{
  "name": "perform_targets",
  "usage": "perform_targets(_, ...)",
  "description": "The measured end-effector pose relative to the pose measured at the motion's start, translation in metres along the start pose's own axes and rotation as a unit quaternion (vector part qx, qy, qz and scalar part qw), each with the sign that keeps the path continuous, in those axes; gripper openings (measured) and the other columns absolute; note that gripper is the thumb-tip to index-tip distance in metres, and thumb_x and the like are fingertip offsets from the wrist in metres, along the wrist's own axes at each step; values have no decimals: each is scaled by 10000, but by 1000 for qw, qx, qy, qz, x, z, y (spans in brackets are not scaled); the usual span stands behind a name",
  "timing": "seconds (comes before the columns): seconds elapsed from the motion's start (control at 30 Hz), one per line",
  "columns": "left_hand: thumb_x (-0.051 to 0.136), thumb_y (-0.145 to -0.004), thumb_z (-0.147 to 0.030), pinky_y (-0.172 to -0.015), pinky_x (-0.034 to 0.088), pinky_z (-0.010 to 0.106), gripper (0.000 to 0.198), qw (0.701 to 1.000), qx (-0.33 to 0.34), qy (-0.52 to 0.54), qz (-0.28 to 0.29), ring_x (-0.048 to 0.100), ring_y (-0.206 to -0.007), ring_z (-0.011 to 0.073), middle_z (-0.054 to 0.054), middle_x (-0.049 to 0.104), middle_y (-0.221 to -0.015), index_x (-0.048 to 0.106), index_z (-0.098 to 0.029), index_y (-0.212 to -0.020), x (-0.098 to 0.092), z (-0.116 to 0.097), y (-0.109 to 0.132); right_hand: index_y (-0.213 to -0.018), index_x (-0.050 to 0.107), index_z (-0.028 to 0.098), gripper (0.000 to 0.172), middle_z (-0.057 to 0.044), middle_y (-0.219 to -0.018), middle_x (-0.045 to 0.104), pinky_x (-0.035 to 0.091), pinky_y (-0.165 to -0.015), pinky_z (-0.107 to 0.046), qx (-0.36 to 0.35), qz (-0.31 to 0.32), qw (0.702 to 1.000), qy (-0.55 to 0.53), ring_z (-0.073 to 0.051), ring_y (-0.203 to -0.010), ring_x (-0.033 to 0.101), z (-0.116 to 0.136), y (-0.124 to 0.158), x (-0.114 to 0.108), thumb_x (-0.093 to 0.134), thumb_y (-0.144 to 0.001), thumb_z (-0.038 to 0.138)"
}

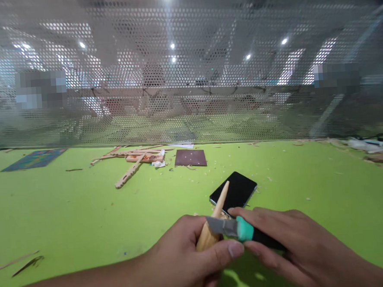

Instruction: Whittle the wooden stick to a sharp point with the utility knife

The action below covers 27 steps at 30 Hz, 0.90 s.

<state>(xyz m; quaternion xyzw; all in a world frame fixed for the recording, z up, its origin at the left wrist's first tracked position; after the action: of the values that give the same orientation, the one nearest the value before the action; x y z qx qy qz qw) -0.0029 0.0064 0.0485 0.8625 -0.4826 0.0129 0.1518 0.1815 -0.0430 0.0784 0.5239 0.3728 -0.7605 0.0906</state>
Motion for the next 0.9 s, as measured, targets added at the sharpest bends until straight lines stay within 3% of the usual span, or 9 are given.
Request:
perform_targets(0.13, 694, -856, -693, -370, 435, 143, 531, 1000, -2, -14, -9, 451, -350, 62, -70, 505, -482, 607, -172, -903, 0, 1, 0, -1379, 526, 216, 330, -73, -1028, 790, 594, -639, -296, 7, 21, 999, 24, -194, -788, 771, 6, 0, 0, 423, -1096, 351)
perform_targets(0.27, 629, -854, -762, -344, 401, 146, 610, 999, -3, -36, -23, 448, -326, 71, -50, 493, -435, 607, -159, -766, -1, 3, -1, -1364, 537, 195, 360, -61, -945, 792, 574, -557, -306, 0, -10, 996, 88, -196, -708, 763, 12, -2, -3, 366, -1119, 396)
perform_targets(0.4, 575, -865, -799, -333, 390, 167, 660, 999, -5, -19, -27, 467, -320, 90, -36, 500, -414, 595, -161, -696, -1, 7, -2, -1365, 546, 175, 363, -106, -1020, 804, 581, -539, -321, 7, -37, 990, 134, -221, -738, 781, 13, -2, -3, 396, -1113, 390)
perform_targets(0.6, 577, -918, -726, -356, 405, 169, 620, 1000, -2, -13, 0, 468, -309, 77, -27, 532, -427, 569, -163, -658, -5, 10, -4, -1396, 543, 184, 354, -116, -1154, 789, 611, -644, -346, 50, -98, 987, 120, -250, -840, 790, -3, 4, -8, 474, -1090, 349)
perform_targets(0.67, 633, -901, -698, -376, 427, 169, 593, 1000, 2, -5, 18, 477, -312, 72, -25, 547, -435, 563, -161, -659, -5, 9, -5, -1382, 541, 180, 350, -118, -1102, 796, 603, -598, -341, 35, -82, 989, 117, -254, -811, 790, -6, 2, -8, 463, -1093, 360)
perform_targets(0.77, 747, -857, -619, -379, 436, 165, 481, 999, 20, 37, 33, 479, -303, 74, -47, 577, -455, 585, -167, -820, -5, 7, -6, -1352, 533, 172, 329, -109, -1007, 802, 594, -544, -322, 8, -51, 993, 105, -237, -746, 785, -7, -4, -7, 428, -1103, 358)
perform_targets(0.9, 782, -868, -536, -358, 412, 144, 419, 996, 25, 66, 53, 469, -287, 72, -69, 587, -459, 586, -179, -964, -3, 5, -6, -1355, 518, 205, 303, -78, -1032, 796, 617, -630, -314, -13, 7, 999, 35, -204, -770, 775, -4, -7, -1, 422, -1097, 332)
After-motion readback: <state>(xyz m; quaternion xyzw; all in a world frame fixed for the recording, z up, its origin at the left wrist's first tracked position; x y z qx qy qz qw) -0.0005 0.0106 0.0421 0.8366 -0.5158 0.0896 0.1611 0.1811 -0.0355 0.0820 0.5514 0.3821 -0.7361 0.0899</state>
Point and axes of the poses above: each hand's wrist, its own y-axis away from the middle knuckle, its own x-axis out of the palm, z = x × y, the point moved 4 cm from there along -y, towards the middle knuckle
